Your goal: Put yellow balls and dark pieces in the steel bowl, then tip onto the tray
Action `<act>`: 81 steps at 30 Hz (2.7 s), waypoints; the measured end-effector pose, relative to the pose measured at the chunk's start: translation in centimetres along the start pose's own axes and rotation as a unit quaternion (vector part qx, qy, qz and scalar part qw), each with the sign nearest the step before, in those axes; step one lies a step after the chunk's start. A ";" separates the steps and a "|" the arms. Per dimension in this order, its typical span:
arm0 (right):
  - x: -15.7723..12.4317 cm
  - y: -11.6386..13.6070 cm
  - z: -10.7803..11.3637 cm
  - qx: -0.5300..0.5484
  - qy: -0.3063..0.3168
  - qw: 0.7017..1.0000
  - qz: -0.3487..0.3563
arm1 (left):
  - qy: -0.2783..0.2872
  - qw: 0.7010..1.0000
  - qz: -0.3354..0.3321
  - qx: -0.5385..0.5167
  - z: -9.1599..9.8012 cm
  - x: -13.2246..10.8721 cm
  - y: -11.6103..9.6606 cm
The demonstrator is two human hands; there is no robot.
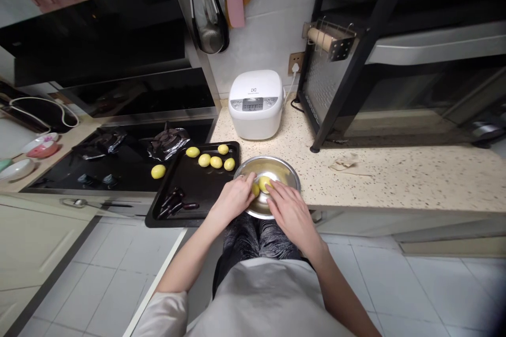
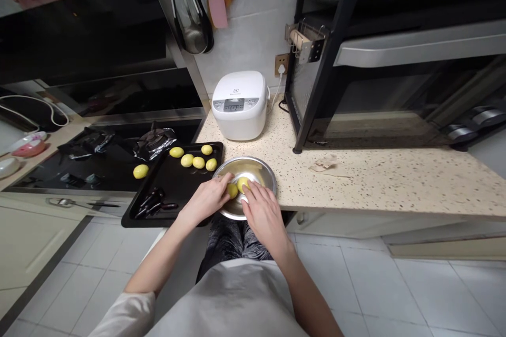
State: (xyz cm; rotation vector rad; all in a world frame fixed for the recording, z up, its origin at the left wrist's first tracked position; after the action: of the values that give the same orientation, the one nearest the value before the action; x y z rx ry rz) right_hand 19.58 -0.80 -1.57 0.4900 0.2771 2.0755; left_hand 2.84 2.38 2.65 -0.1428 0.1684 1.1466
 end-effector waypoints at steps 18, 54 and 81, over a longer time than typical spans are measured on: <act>6.1 -1.3 0.7 -0.069 0.131 0.989 -0.021 | -0.042 0.994 0.000 -0.100 -1.1 -0.5 -0.7; 1.5 -1.2 2.3 0.122 0.133 0.984 0.011 | 0.006 0.967 -0.147 -0.208 -0.1 -0.7 1.6; -1.6 -1.2 3.6 0.176 0.014 0.984 0.030 | -0.055 0.995 0.054 -0.062 -0.3 2.8 9.3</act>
State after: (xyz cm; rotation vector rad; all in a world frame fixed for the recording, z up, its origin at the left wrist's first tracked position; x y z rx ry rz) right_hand 22.90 -1.55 0.81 0.6865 0.6611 2.1007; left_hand -4.58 8.63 1.51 -0.1822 0.0060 1.2703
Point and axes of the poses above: each hand's wrist, its own x-axis towards the middle knuckle, its own z-axis out of the back of the hand, y = z × x, the point moved 3 cm from there along x, towards the middle knuckle, and after that the axes turned 10 degrees about y, right-handed, at the moved point
